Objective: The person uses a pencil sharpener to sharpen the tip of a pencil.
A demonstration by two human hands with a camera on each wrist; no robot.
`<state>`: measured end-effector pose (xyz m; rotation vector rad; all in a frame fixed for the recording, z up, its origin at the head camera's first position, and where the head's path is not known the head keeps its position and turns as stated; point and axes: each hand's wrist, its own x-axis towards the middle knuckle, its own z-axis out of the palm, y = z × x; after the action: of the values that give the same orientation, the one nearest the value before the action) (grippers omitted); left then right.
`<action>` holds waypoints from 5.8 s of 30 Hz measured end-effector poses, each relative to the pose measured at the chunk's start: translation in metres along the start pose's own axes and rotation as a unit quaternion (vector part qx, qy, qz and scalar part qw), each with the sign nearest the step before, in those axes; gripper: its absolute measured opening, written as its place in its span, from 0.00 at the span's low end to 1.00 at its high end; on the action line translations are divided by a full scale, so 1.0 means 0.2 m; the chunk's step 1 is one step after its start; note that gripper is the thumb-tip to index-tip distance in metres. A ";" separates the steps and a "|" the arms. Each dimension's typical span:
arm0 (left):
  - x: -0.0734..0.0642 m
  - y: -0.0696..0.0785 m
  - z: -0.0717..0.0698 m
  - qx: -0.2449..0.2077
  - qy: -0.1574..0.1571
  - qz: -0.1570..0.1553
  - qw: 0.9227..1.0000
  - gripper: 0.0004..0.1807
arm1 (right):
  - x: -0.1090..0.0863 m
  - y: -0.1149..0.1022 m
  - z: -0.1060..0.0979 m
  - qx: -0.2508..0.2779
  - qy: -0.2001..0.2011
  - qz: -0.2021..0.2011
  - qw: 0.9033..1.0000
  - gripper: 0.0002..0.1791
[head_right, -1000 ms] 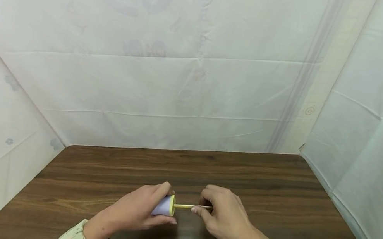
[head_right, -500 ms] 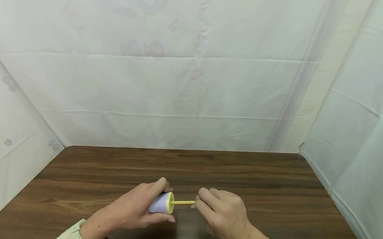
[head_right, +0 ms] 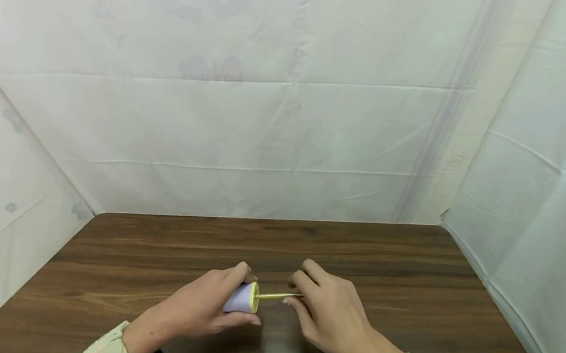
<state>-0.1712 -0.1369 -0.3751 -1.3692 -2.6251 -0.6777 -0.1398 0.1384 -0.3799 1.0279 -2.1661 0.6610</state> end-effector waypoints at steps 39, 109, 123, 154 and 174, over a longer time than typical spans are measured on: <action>0.00 0.06 0.00 -0.053 0.028 -0.014 0.998 0.27 | 0.05 -0.01 0.04 -0.177 0.203 -0.185 0.945 0.22; -0.01 0.02 0.03 0.087 0.012 0.060 0.994 0.27 | -0.02 -0.01 -0.01 0.178 -0.133 0.208 0.953 0.14; -0.01 0.04 -0.01 -0.086 0.007 -0.013 0.996 0.26 | 0.11 0.01 0.02 -0.164 0.241 -0.256 0.922 0.24; 0.00 0.04 -0.02 -0.039 0.004 -0.012 0.999 0.27 | 0.07 -0.01 0.04 -0.146 0.201 -0.206 0.947 0.22; 0.00 0.03 0.02 0.100 0.006 0.058 0.993 0.28 | -0.03 0.00 0.00 0.167 -0.139 0.179 0.960 0.10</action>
<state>-0.1661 -0.1321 -0.3775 -1.4394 -2.4997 -0.3959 -0.1365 0.1411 -0.3835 0.9454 -2.5793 1.1418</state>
